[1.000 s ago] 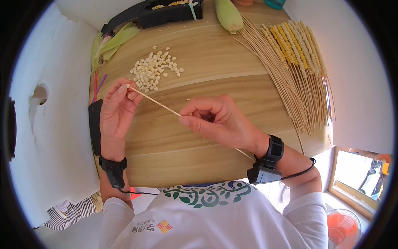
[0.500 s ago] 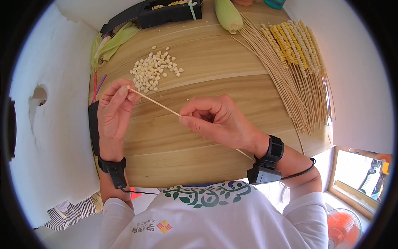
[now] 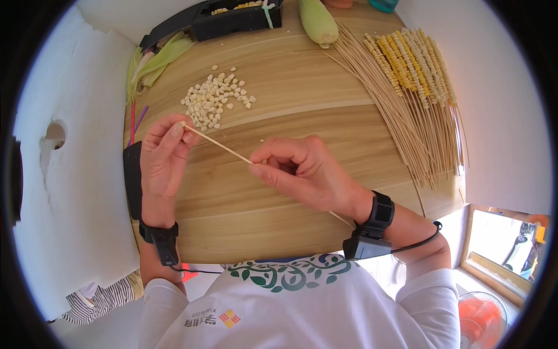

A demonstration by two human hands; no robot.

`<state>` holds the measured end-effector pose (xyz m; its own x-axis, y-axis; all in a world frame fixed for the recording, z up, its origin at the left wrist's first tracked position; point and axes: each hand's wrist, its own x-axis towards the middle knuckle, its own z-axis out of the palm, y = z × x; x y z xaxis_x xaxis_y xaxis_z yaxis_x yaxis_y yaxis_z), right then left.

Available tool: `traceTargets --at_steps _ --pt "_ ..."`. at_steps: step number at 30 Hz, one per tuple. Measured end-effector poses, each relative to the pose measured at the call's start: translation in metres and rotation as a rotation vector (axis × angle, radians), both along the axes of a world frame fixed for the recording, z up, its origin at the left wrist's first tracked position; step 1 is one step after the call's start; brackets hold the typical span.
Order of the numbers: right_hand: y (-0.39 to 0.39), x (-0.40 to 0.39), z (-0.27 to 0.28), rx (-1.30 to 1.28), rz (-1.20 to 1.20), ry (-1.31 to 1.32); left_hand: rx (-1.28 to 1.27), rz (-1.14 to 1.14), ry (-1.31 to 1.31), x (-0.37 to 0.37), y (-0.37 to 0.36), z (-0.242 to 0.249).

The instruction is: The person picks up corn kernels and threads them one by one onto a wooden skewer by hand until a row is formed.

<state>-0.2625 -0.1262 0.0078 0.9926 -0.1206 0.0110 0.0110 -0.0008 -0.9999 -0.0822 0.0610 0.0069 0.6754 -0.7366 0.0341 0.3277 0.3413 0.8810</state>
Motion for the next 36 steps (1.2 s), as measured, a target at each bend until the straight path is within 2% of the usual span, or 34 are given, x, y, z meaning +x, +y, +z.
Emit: traceTargets --at_steps 8,17,19,23,25,31,32,34,36 --pt "0.001 0.0 0.0 -0.06 -0.011 -0.041 0.04 0.015 0.065 -0.006 -0.003 -0.001" --pt "0.001 0.001 0.0 -0.111 -0.013 -0.06 -0.035 -0.064 0.219 -0.006 -0.005 -0.006" --pt "0.001 0.001 0.0 -0.14 -0.018 -0.061 -0.03 -0.184 0.228 -0.007 -0.006 -0.008" --pt "0.001 0.0 0.006 -0.134 -0.025 -0.006 -0.027 -0.196 0.309 -0.022 -0.013 -0.011" --pt "0.001 0.001 0.005 -0.138 -0.026 -0.011 0.046 -0.204 0.316 -0.027 -0.015 -0.012" --pt "0.002 0.004 0.002 -0.036 -0.005 0.061 -0.003 -0.212 0.277 -0.02 -0.013 -0.014" --pt "0.0 0.004 0.002 -0.036 -0.002 0.059 -0.002 -0.209 0.275 -0.015 -0.011 -0.012" --pt "-0.005 0.003 0.004 -0.043 0.115 0.108 0.001 0.032 0.264 -0.002 -0.005 -0.008" --pt "-0.005 0.002 0.003 -0.028 0.148 0.133 -0.078 0.081 0.297 0.021 0.006 -0.011"
